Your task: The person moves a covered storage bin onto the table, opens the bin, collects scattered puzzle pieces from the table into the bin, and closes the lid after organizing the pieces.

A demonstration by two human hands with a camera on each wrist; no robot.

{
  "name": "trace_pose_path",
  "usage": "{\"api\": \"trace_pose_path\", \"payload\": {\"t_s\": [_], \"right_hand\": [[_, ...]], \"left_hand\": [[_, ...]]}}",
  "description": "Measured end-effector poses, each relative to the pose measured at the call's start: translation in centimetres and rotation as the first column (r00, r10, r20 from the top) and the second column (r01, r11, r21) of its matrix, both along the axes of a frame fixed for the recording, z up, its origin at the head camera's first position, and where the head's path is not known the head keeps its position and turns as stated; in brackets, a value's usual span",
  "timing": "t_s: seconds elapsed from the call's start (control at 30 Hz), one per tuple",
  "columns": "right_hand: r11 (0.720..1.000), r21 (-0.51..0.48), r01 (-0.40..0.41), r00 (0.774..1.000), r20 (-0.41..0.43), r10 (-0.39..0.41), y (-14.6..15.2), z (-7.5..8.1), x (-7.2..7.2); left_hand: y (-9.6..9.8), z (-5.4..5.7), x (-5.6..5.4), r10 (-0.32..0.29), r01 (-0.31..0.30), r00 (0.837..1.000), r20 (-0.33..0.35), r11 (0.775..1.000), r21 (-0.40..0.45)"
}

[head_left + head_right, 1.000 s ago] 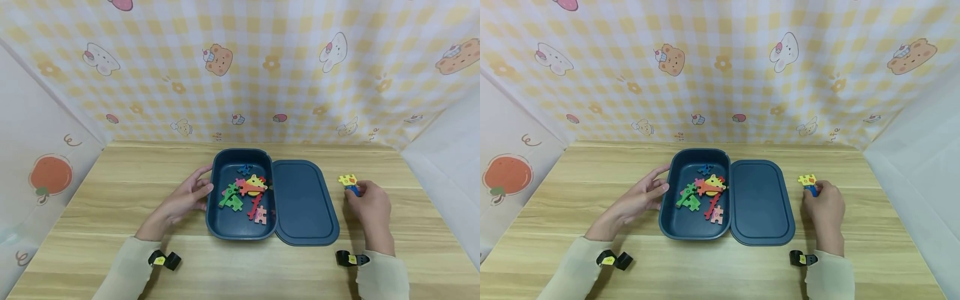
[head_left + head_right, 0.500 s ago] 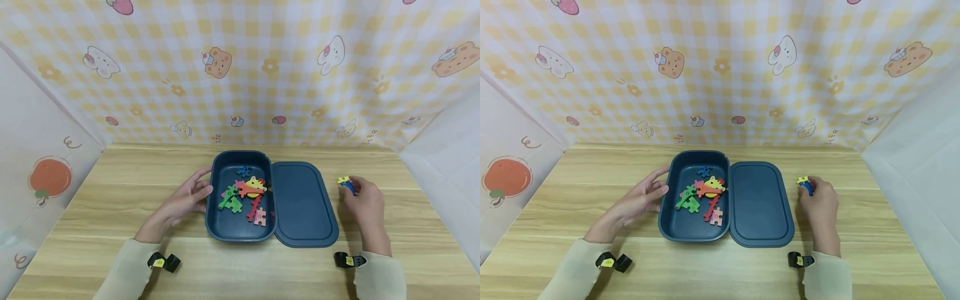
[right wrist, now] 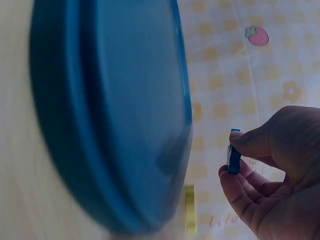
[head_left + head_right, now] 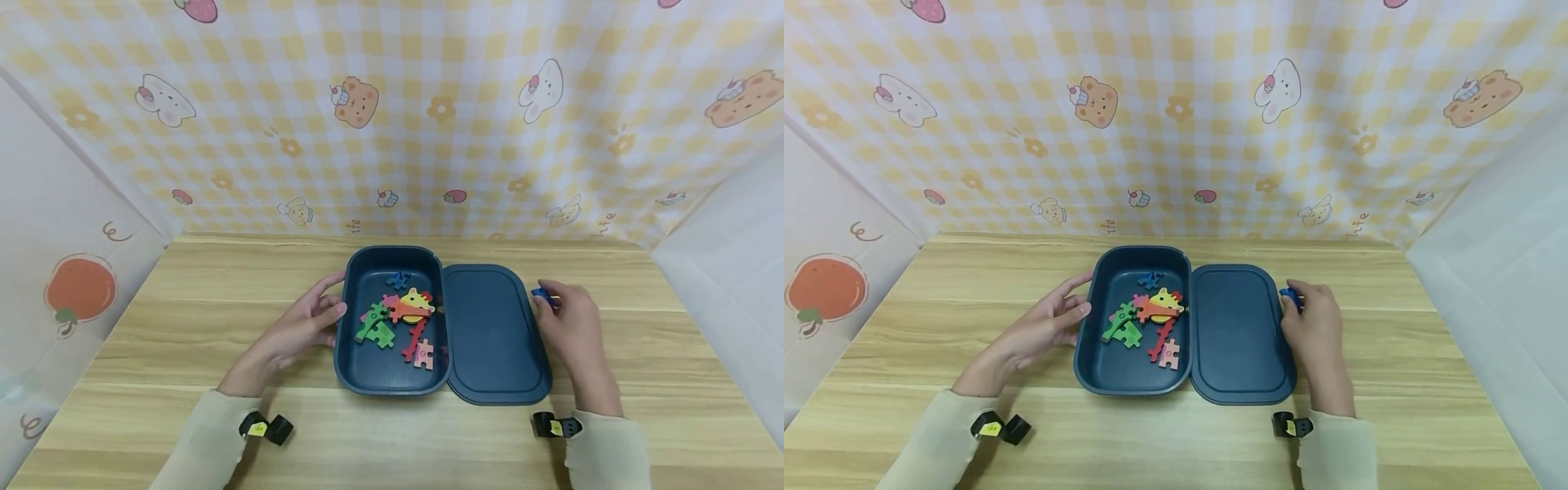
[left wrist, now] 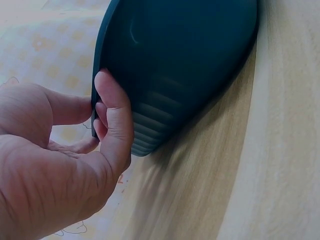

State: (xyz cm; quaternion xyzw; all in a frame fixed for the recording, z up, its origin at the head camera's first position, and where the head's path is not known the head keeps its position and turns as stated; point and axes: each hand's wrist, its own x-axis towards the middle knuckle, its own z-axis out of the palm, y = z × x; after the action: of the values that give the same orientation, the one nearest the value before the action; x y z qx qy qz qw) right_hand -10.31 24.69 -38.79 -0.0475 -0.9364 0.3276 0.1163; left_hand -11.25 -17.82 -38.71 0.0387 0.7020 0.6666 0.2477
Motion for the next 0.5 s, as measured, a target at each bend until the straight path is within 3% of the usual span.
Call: {"api": "trace_pose_path", "payload": {"t_s": [0.17,0.37,0.5], "right_hand": [[1.0,0.002,-0.027,0.997,-0.071,0.027,-1.2,0.4,-0.2],[0.999,-0.029,-0.033,0.995,-0.091,0.03,-2.4,0.9,-0.3],[0.993,-0.063,-0.103,0.989,-0.118,0.095,-3.3,0.9,-0.5]], "left_hand": [[-0.1,0.0,0.1,0.004,-0.004,1.0,-0.002,1.0,0.001],[-0.2,-0.1,0.1,0.002,-0.002,1.0,-0.001,1.0,-0.001],[0.0,-0.1,-0.1,-0.004,0.004,1.0,-0.003,1.0,-0.005]]}}
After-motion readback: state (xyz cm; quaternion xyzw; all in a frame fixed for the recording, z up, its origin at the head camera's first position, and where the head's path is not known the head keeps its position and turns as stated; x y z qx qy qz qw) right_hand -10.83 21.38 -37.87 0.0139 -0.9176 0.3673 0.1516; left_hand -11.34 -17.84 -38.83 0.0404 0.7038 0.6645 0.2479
